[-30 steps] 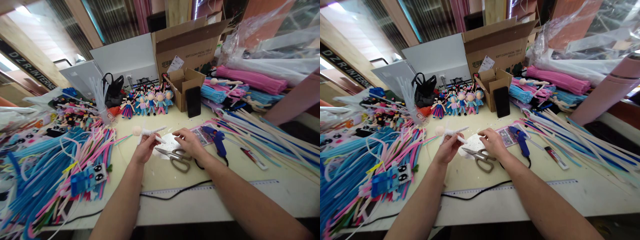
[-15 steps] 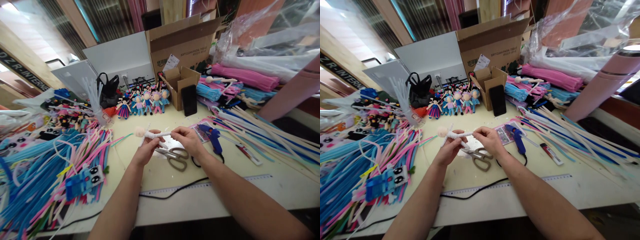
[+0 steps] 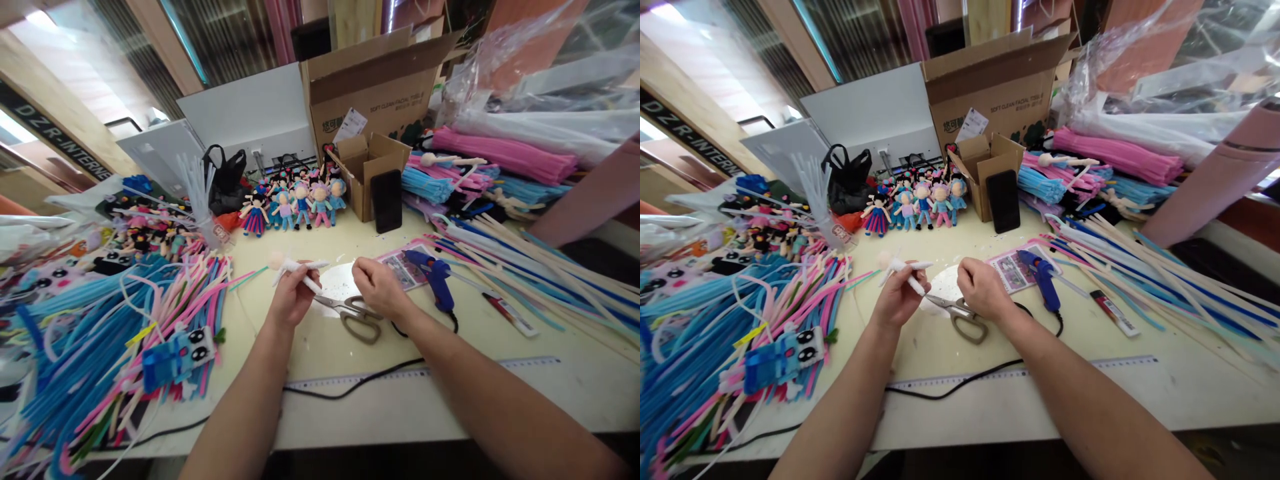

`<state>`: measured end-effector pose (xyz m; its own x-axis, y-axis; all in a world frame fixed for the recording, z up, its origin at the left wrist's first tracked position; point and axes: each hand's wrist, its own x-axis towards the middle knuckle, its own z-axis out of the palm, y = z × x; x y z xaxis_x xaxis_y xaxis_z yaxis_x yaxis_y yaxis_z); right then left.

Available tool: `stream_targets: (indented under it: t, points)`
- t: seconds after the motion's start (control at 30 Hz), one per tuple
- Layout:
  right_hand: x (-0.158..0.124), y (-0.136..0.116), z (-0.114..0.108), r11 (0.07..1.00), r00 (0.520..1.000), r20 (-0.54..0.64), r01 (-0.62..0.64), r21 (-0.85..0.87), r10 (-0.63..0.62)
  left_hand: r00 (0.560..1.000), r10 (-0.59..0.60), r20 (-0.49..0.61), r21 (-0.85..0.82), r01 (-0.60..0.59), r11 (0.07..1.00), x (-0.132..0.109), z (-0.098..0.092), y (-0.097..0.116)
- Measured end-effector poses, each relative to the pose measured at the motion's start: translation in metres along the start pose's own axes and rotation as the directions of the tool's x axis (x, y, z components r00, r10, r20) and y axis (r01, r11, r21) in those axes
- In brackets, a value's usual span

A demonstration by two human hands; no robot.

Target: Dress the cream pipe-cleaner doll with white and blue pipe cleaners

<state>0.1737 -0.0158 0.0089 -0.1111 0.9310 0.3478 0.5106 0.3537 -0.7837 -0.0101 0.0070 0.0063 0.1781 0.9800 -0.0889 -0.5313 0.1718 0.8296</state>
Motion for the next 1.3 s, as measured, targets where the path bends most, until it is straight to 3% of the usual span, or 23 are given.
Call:
stream_targets:
  t: [0.13, 0.3, 0.47, 0.63, 0.8, 0.97, 1.03, 1.13, 1.2, 1.3]
  points:
    - [-0.006, 0.001, 0.005, 0.945, 0.975, 0.219, 0.047, -0.324, 0.027, 1.000, -0.010, 0.012, -0.062, 0.010, 0.998, 0.000, -0.001, 0.003]
    - [-0.016, 0.002, 0.007, 0.833, 0.900, 0.435, 0.232, -0.503, 0.011, 1.000, 0.016, 0.003, -0.081, -0.015, 0.997, 0.000, -0.004, 0.006]
    - [-0.019, 0.000, 0.009, 0.782, 0.871, 0.488, 0.264, -0.565, 0.059, 0.997, 0.071, -0.018, -0.058, -0.072, 0.996, 0.001, -0.006, 0.005]
    - [-0.019, 0.000, 0.011, 0.812, 0.884, 0.455, 0.190, -0.552, 0.102, 0.993, 0.102, -0.052, -0.069, -0.106, 0.992, 0.002, -0.007, 0.007]
    - [-0.012, 0.011, 0.009, 0.928, 0.919, 0.379, 0.042, -0.370, 0.110, 0.988, 0.138, -0.070, -0.055, -0.142, 0.988, 0.003, -0.008, 0.011]
    - [-0.001, 0.017, 0.010, 0.982, 0.945, 0.270, -0.187, -0.025, 0.187, 0.978, 0.178, -0.113, -0.027, -0.182, 0.983, 0.004, -0.008, 0.011]
    - [0.001, 0.012, 0.009, 0.929, 0.919, 0.291, -0.324, 0.176, 0.266, 0.973, 0.191, -0.127, -0.004, -0.193, 0.981, 0.003, -0.008, 0.011]
    - [-0.001, 0.001, 0.006, 0.707, 0.843, 0.455, -0.508, 0.492, 0.288, 0.969, 0.206, -0.134, 0.040, -0.202, 0.979, 0.002, -0.007, 0.010]
    - [-0.005, -0.007, 0.005, 0.575, 0.807, 0.547, -0.563, 0.594, 0.224, 0.967, 0.217, -0.134, 0.080, -0.208, 0.975, 0.002, -0.005, 0.008]
    - [-0.011, -0.014, 0.005, 0.518, 0.791, 0.591, -0.575, 0.633, 0.157, 0.965, 0.225, -0.134, 0.120, -0.210, 0.970, 0.001, -0.004, 0.006]
